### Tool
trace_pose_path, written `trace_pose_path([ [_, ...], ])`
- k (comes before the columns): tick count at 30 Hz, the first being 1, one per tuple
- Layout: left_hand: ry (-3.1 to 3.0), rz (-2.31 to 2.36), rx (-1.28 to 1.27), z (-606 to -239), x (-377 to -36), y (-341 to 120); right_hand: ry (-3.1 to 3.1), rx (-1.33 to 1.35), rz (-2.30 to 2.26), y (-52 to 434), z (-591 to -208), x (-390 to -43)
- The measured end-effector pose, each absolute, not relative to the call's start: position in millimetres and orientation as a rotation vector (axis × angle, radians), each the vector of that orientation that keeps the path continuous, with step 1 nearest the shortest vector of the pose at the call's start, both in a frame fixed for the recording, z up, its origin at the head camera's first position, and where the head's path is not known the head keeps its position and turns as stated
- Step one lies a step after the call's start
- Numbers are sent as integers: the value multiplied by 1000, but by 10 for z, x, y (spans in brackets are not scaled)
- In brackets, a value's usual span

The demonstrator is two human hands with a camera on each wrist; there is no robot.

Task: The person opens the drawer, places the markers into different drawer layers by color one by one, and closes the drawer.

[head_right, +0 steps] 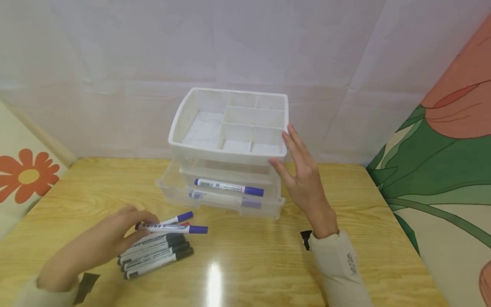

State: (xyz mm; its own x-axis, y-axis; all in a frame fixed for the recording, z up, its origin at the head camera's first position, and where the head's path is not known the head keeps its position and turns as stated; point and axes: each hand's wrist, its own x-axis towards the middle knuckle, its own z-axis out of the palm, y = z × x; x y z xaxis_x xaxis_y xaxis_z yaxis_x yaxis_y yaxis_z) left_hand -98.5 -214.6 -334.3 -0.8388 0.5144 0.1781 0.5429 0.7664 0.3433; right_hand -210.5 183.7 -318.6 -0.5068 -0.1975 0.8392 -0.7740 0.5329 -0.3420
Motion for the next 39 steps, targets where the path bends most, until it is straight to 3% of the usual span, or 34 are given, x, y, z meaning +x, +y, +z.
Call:
trace_pose_path([
  [19,-2262,-784,-1161,-3036,-956,-1835,-2026,775,944,1847,-3178,-2101],
  [39,-2277,-704,-1070,-2658,-1229,-1605,-1997,789,966,1829,-3187,-2108],
])
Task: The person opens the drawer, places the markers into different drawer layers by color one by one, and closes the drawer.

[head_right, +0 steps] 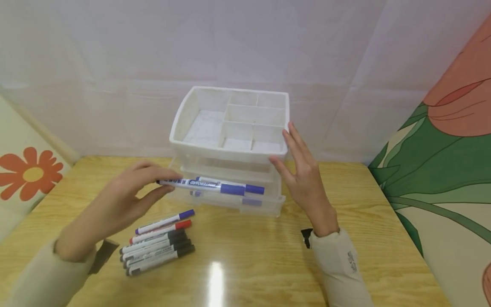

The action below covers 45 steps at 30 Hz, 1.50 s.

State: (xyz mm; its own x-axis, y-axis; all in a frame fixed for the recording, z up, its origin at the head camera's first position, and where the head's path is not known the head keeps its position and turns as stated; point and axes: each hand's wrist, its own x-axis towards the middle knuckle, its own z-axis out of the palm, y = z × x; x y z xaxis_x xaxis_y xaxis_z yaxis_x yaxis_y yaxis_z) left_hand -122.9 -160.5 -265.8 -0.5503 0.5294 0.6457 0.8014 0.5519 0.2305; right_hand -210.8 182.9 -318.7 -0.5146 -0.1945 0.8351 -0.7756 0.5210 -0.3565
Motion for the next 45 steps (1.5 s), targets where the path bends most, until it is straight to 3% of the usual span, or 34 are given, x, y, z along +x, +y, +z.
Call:
trace_pose_path([
  [23,-2445,-637,-1107,-2614,-1628,-1384,-2006,790,945,1839,-3193,-2094],
  [45,-2608,-613,-1072,-2618,-1722,-1232,-1988,788,954,1828,-3199,-2102],
])
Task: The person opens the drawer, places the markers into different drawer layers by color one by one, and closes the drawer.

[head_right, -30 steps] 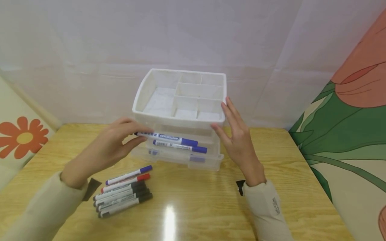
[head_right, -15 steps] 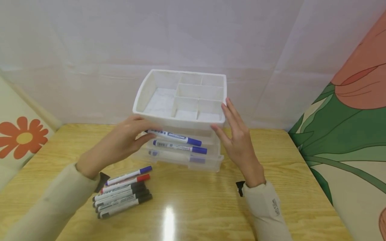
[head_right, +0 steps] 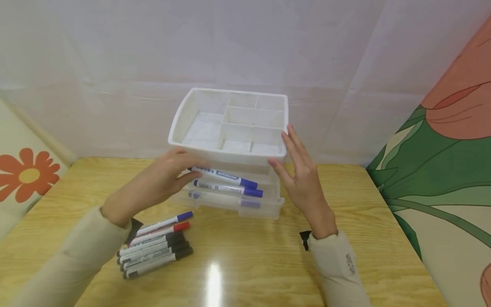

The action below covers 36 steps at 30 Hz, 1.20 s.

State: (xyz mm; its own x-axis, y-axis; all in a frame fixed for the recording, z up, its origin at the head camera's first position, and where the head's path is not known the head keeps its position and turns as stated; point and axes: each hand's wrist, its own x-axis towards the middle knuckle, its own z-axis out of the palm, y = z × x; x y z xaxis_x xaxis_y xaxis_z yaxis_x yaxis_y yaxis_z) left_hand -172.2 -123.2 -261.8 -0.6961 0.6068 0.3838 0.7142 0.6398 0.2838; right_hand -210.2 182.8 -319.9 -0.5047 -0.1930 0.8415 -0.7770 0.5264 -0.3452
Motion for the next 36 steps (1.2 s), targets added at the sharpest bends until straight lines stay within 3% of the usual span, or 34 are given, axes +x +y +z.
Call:
trace_pose_path([
  [36,-2447,-639,-1051,-2725,-1635,-1374,-2006,778,954,1823,-3194,-2091],
])
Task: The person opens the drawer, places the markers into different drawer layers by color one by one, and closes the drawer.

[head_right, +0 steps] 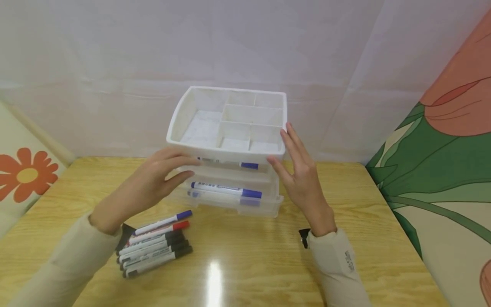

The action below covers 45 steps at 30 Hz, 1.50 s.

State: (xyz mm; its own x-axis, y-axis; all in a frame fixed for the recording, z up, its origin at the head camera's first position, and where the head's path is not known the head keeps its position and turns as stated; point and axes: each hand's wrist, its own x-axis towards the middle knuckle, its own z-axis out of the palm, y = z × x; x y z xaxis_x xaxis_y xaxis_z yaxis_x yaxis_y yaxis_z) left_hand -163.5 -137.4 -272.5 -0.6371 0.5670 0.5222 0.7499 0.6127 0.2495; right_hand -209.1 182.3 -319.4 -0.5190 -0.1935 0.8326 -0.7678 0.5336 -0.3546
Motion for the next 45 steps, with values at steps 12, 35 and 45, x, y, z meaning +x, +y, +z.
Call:
trace_pose_path([
  [12,-2387,-651,-997,-2749,-1508,-1514,-1987,783,962,1826,-3202,-2100],
  [35,-2329,-616,-883,-2800,-1319,-1870,-1999,801,949,1819,-3202,-2103],
  [45,-2346,-559,-863,-2908,-1276,-2002,-2002,792,949,1825,-3210,-2089],
])
